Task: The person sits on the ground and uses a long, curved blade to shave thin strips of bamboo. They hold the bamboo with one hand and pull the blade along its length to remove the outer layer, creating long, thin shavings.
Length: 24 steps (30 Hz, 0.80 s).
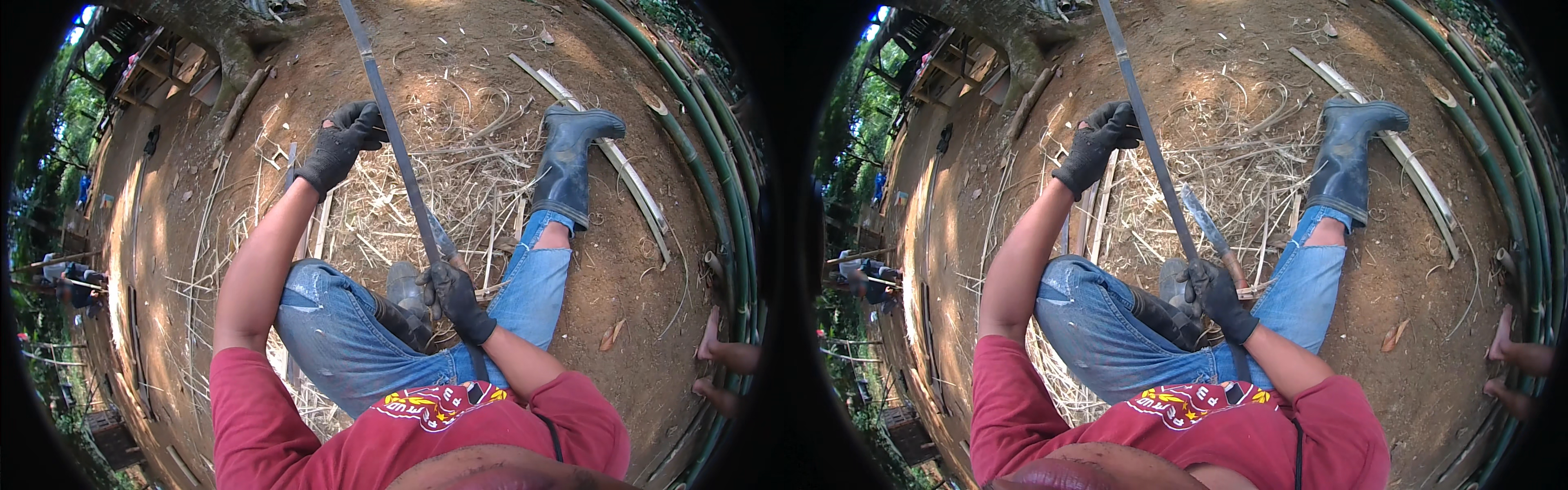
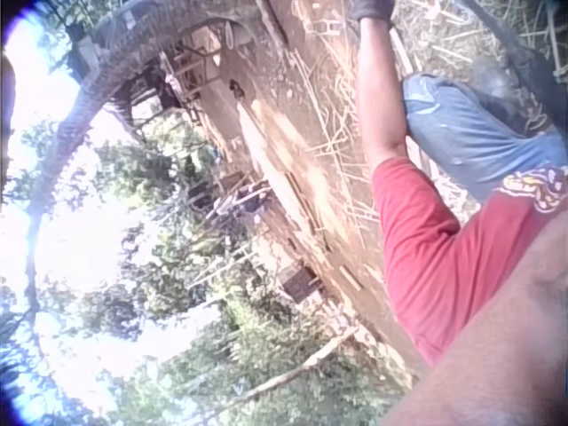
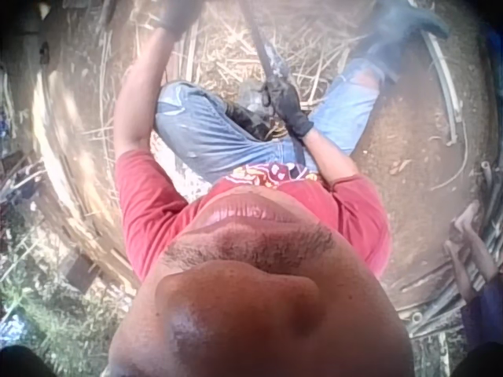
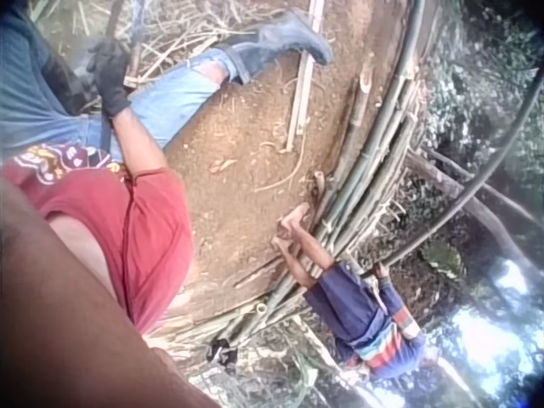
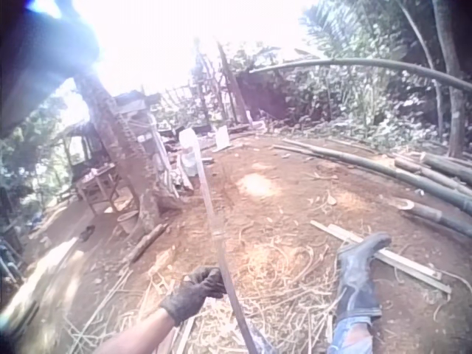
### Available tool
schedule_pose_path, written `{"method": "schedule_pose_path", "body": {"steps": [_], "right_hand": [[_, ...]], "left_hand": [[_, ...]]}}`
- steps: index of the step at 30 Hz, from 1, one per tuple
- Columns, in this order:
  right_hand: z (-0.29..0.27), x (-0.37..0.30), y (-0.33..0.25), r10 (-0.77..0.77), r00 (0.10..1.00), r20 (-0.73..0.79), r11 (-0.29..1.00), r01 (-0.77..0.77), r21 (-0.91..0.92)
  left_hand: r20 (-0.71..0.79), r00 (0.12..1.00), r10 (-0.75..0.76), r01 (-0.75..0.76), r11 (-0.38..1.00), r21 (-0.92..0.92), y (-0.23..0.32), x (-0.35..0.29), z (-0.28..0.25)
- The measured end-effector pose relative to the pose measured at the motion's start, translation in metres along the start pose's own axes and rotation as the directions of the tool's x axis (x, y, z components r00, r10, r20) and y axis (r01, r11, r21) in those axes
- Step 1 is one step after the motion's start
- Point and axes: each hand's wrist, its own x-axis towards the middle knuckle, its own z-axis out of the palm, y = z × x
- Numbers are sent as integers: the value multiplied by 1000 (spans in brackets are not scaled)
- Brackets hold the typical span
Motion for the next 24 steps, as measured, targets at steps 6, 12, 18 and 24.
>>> {"method": "schedule_pose_path", "body": {"steps": [6,12,18,24], "right_hand": [[-1,-1,-1,39,997,71,999,-38,-14],[-3,-5,-10,25,989,144,997,-35,63],[-7,-3,-10,-17,994,109,999,13,30],[-5,3,-1,-37,999,27,997,39,-65]], "left_hand": [[-24,990,138,-138,990,4,-11,6,-8],[-16,998,62,-62,998,0,-11,1,2],[-7,976,-216,197,877,438,-31,1,-12],[61,998,-24,33,988,-148,-2,5,-16]]}}
